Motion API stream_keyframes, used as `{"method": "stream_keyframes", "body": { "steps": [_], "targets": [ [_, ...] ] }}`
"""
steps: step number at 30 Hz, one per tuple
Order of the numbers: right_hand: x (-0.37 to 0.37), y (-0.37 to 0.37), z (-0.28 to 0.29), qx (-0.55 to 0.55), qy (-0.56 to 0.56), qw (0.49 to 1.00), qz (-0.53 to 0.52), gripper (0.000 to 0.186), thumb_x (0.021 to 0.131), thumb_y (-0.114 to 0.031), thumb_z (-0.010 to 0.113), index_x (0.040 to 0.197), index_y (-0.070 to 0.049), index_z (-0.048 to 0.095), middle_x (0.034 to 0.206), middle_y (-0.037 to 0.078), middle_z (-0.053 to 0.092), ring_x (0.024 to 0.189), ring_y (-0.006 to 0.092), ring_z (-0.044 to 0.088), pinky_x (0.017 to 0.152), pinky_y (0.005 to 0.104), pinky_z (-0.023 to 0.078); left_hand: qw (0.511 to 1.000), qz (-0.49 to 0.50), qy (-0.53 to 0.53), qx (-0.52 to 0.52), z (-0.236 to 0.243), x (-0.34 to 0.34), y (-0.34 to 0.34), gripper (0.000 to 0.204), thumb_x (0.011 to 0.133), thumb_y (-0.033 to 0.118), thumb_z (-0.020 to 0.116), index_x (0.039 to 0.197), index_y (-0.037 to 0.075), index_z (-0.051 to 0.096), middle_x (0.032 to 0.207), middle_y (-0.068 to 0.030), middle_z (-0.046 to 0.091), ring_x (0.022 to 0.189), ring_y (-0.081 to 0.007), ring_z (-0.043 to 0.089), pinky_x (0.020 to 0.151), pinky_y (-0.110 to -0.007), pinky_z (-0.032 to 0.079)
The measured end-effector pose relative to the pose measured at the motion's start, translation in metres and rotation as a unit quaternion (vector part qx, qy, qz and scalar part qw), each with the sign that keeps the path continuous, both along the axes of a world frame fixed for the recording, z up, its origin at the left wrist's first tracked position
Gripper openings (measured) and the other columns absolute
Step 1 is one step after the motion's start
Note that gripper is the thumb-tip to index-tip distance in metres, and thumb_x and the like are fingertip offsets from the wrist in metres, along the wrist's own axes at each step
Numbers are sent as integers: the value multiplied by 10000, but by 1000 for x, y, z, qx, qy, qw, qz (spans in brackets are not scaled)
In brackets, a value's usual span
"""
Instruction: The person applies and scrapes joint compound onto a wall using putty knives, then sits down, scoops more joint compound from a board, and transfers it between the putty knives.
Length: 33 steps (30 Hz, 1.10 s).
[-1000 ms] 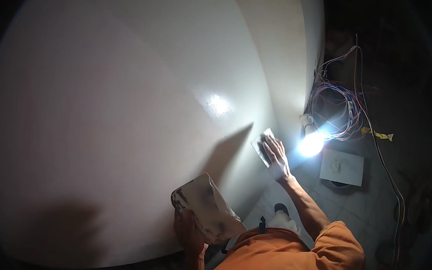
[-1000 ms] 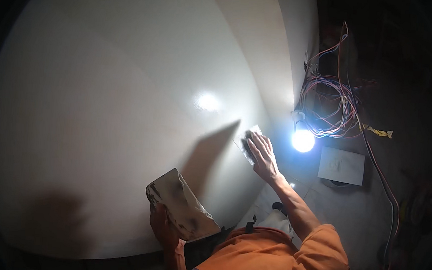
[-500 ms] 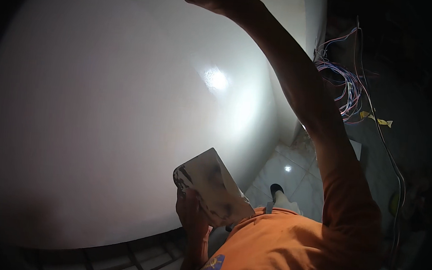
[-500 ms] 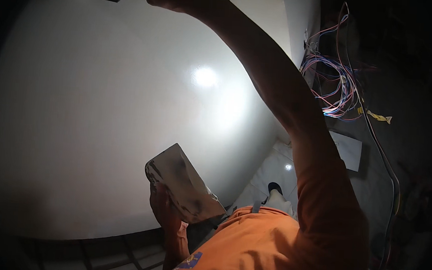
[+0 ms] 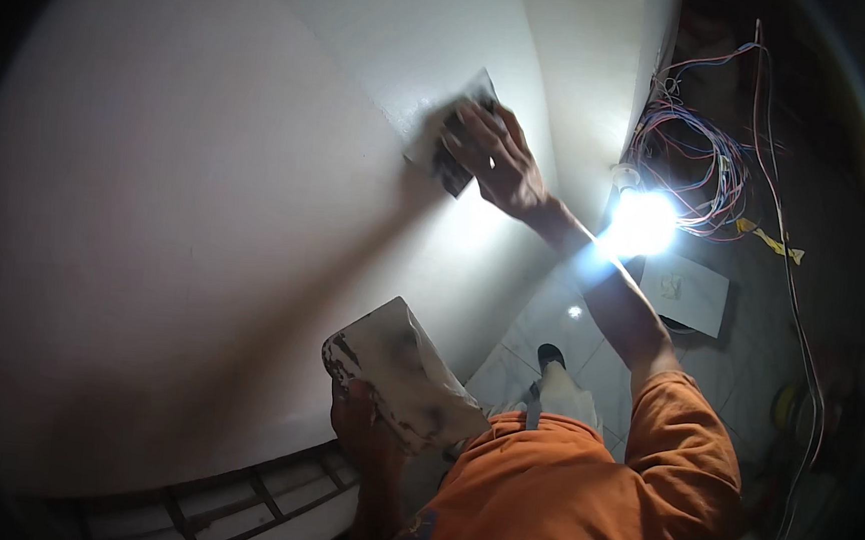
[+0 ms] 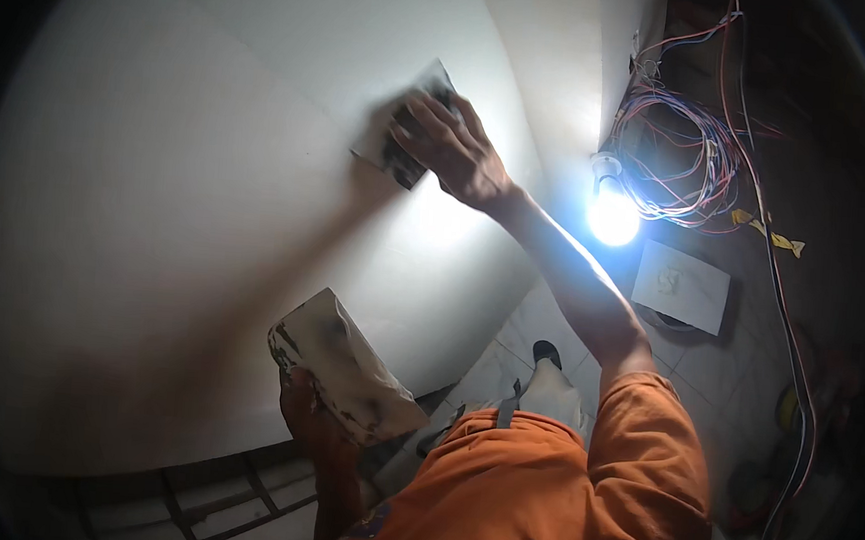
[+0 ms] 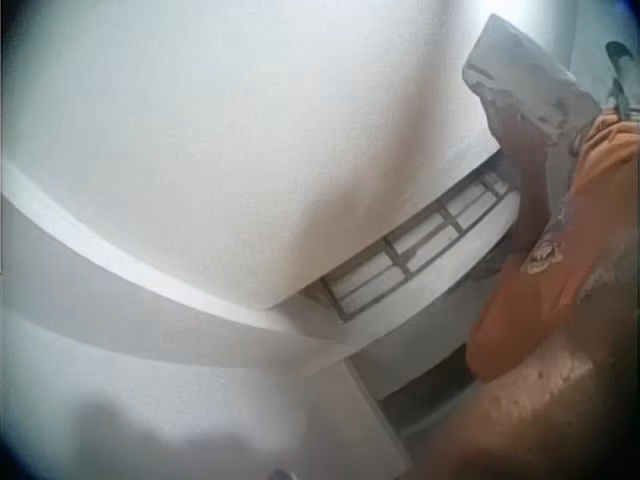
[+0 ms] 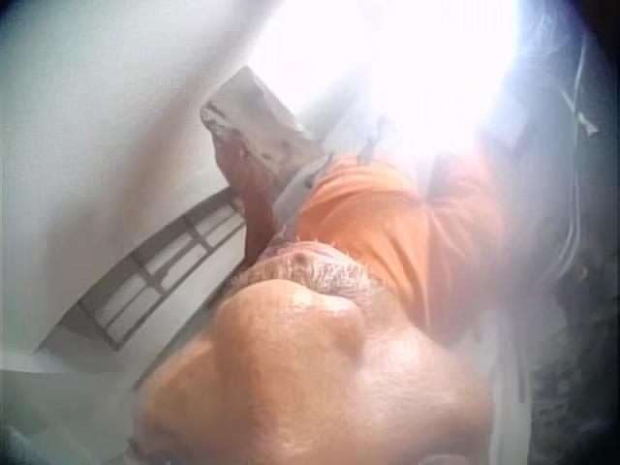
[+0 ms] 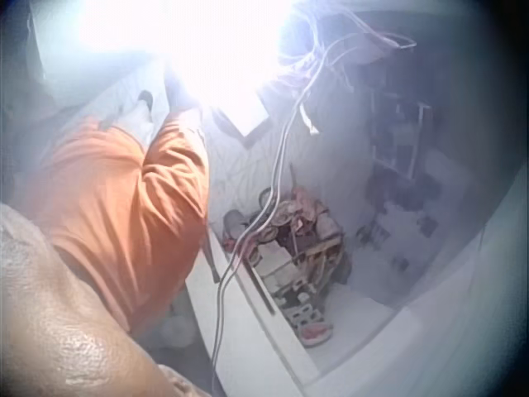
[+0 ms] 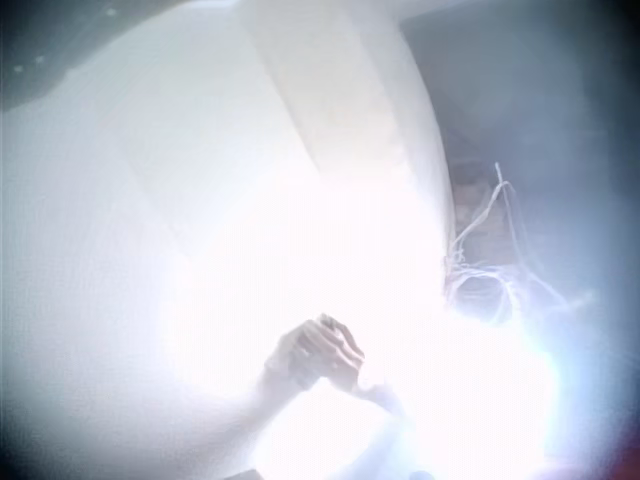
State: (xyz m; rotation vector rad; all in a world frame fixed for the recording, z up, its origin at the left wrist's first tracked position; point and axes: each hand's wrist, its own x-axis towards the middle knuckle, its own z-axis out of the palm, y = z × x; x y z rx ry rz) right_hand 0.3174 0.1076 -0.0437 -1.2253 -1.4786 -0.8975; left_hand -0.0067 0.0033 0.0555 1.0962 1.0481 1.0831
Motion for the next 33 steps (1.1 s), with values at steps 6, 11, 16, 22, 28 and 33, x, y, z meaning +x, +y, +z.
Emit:
{"method": "stream_keyframes", "body": {
  "steps": [6,11,16,22,28,33],
  "targets": [
    [-26,-49,-149,-213,76,974,-6,742,640,129,527,1325,-150,462,1405,167,374,1297,312,383,1048,539,315,999,20,41,-10,-2,15,-5,343,923,185,439,1192,-29,450,1053,-119,556,954,-198,569,832,-318,469],
    [-75,-119,-224,-323,221,920,-3,672,662,116,521,1290,-120,497,1350,184,434,1265,343,408,1043,486,328,998,14,50,-28,1,13,-4,307,922,176,434,1152,-25,467,1066,-127,550,970,-200,559,830,-315,468],
    [-138,-196,-201,-367,648,665,46,382,832,26,494,1209,-11,535,931,111,620,873,173,580,837,263,441,993,-31,114,-6,-12,7,6,273,933,163,421,1124,-22,478,1031,-122,550,943,-191,559,815,-312,467],
    [-171,-235,-183,-181,788,584,67,222,901,-65,496,1092,3,586,801,-15,565,697,71,488,662,231,432,973,-203,110,-4,-33,-10,16,335,979,219,394,1206,-21,451,1095,-119,553,985,-194,571,833,-328,483],
    [-182,-228,-118,4,859,480,178,134,899,-50,521,1004,2,587,907,5,587,798,73,505,734,240,418,959,-268,6,-86,-58,-24,32,345,995,233,369,1202,-25,467,1067,-100,567,952,-166,579,811,-301,487],
    [-183,-233,-113,-29,827,538,160,149,912,-55,498,1025,4,577,927,19,599,822,88,543,775,254,448,959,-278,42,-43,-89,-11,40,359,1001,255,369,1184,-29,488,1053,-95,572,942,-154,565,821,-276,467]
  ]
}}
